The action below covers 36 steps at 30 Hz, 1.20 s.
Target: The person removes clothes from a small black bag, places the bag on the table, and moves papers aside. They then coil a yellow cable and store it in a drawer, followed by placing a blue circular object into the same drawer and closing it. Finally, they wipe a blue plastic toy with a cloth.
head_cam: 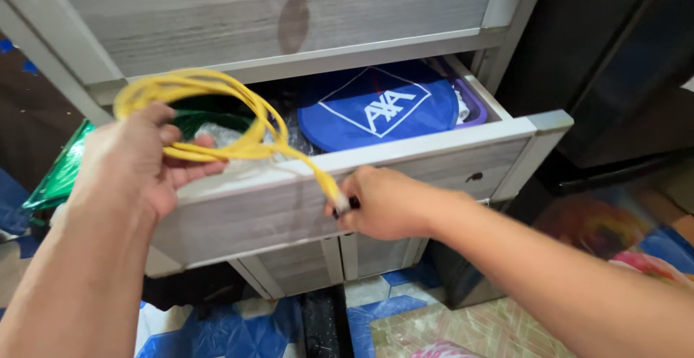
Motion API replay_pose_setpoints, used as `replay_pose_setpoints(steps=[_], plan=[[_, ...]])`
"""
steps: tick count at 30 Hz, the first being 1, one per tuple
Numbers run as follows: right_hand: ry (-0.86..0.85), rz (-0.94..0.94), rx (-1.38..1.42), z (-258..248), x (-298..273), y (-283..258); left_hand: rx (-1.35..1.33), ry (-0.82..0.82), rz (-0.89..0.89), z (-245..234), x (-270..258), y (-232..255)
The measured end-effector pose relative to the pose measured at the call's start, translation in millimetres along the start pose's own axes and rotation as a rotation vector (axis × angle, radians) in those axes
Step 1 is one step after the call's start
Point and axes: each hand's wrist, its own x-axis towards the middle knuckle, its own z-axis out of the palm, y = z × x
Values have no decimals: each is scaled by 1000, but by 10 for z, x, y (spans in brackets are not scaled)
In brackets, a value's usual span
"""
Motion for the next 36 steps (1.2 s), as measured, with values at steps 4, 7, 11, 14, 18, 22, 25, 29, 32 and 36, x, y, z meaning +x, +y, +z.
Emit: replay_pose_setpoints(steps=[4, 7, 11, 14, 18, 22, 25, 29, 32, 36], plan=[[-293, 24, 312, -478, -81, -86, -59, -137, -140, 85, 109, -187], [63, 273, 727, -791, 2, 13, -222, -152, -212, 318, 132, -279], [387, 302, 914, -881, 338, 284, -262, -200, -264, 559, 78, -302], [473, 190, 423, -864, 532, 629, -164, -196, -245, 569, 54, -285], [517, 420, 35, -1028, 617, 1099, -152, -72, -176, 250, 127, -296], [516, 539, 65, -1081, 713, 1294, -257, 29, -114, 8, 187, -352], [571, 588, 133, -1111, 730, 1361, -275, 72, -75, 40, 187, -370], [683, 518, 473, -1146, 743, 1388, -386, 110, -66, -4, 94, -370], [616, 482, 191, -1117, 744, 1416, -358, 176, -35, -91, 75, -337], [491, 564, 22, -1064, 872, 1326, -302, 132, 13, -272, 176, -260]])
